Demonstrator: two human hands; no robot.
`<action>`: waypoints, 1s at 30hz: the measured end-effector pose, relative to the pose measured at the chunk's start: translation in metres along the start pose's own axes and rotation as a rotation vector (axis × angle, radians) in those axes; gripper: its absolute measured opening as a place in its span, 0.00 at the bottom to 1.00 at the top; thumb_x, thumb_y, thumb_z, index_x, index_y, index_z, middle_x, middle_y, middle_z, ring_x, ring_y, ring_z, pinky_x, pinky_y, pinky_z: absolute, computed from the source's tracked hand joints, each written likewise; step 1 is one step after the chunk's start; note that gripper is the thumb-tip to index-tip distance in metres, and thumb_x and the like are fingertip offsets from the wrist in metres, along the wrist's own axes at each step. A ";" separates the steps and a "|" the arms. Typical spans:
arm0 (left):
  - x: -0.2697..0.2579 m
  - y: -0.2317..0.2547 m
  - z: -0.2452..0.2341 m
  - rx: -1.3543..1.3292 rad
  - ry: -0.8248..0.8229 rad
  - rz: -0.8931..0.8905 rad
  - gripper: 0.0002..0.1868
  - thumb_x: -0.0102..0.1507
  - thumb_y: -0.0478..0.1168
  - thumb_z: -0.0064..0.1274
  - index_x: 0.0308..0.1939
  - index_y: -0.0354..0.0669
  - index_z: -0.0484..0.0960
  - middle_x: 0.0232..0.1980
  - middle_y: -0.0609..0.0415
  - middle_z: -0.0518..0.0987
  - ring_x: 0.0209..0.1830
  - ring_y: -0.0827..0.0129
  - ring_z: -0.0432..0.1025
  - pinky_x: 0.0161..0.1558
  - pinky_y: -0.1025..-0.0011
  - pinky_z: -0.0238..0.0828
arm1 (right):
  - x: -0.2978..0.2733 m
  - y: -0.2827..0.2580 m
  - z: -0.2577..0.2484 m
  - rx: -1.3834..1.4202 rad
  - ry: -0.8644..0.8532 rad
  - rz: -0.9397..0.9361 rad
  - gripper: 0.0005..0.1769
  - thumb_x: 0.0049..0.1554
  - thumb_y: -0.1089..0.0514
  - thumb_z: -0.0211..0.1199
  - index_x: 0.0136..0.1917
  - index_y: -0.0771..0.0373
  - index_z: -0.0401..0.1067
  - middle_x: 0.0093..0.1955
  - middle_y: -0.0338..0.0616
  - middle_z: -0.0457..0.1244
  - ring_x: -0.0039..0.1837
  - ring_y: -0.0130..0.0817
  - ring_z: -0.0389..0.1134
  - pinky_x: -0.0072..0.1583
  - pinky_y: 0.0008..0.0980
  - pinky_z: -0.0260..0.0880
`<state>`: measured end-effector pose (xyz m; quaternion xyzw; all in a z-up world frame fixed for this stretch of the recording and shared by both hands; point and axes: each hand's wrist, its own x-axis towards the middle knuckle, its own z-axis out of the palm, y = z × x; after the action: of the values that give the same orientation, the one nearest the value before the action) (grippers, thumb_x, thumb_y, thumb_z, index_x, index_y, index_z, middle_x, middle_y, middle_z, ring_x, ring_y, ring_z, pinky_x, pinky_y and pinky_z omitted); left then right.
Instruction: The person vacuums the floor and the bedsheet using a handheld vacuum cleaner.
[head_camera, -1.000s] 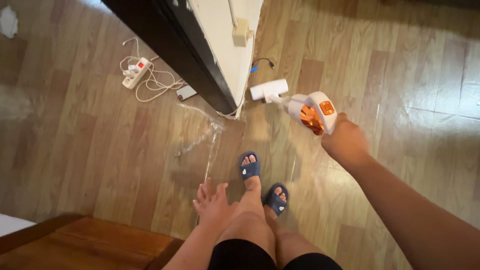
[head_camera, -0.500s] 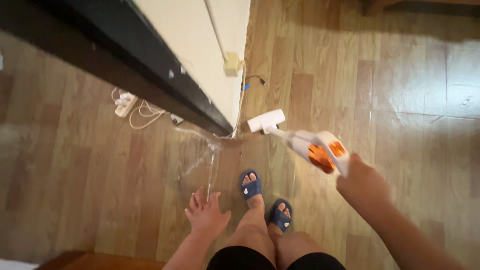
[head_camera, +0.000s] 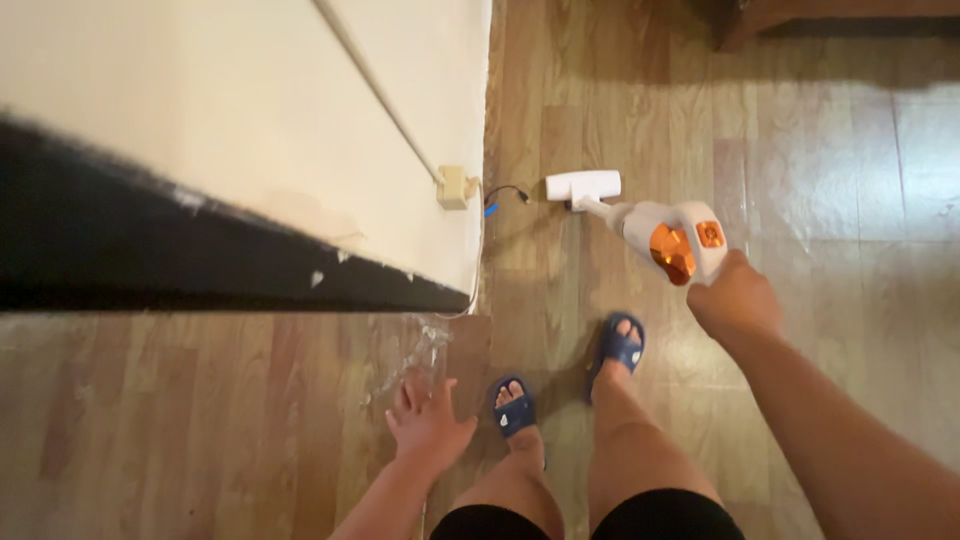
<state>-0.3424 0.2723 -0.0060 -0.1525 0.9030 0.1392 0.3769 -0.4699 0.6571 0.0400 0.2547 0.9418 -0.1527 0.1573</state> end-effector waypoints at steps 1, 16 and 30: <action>0.001 0.010 -0.002 -0.005 -0.016 -0.008 0.40 0.56 0.57 0.63 0.70 0.65 0.64 0.81 0.47 0.42 0.82 0.47 0.34 0.74 0.35 0.37 | 0.014 -0.007 -0.006 0.047 -0.039 0.026 0.25 0.53 0.56 0.62 0.62 0.68 0.65 0.52 0.64 0.69 0.52 0.57 0.72 0.53 0.52 0.72; 0.083 0.242 -0.026 -0.339 0.097 0.146 0.36 0.57 0.56 0.63 0.66 0.56 0.69 0.76 0.41 0.54 0.80 0.47 0.45 0.75 0.48 0.42 | 0.271 -0.126 -0.098 0.036 -0.190 -0.114 0.25 0.55 0.50 0.71 0.57 0.70 0.70 0.44 0.56 0.72 0.37 0.43 0.74 0.41 0.41 0.74; 0.112 0.325 -0.102 -0.154 0.000 0.184 0.34 0.59 0.59 0.58 0.68 0.58 0.69 0.78 0.37 0.50 0.81 0.42 0.41 0.77 0.50 0.40 | 0.257 0.073 -0.132 -0.157 -0.157 -0.011 0.24 0.55 0.51 0.61 0.61 0.63 0.62 0.55 0.63 0.69 0.60 0.61 0.71 0.61 0.57 0.71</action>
<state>-0.6063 0.5134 0.0261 -0.0978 0.8997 0.2421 0.3498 -0.6710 0.8762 0.0482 0.2236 0.9370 -0.0986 0.2494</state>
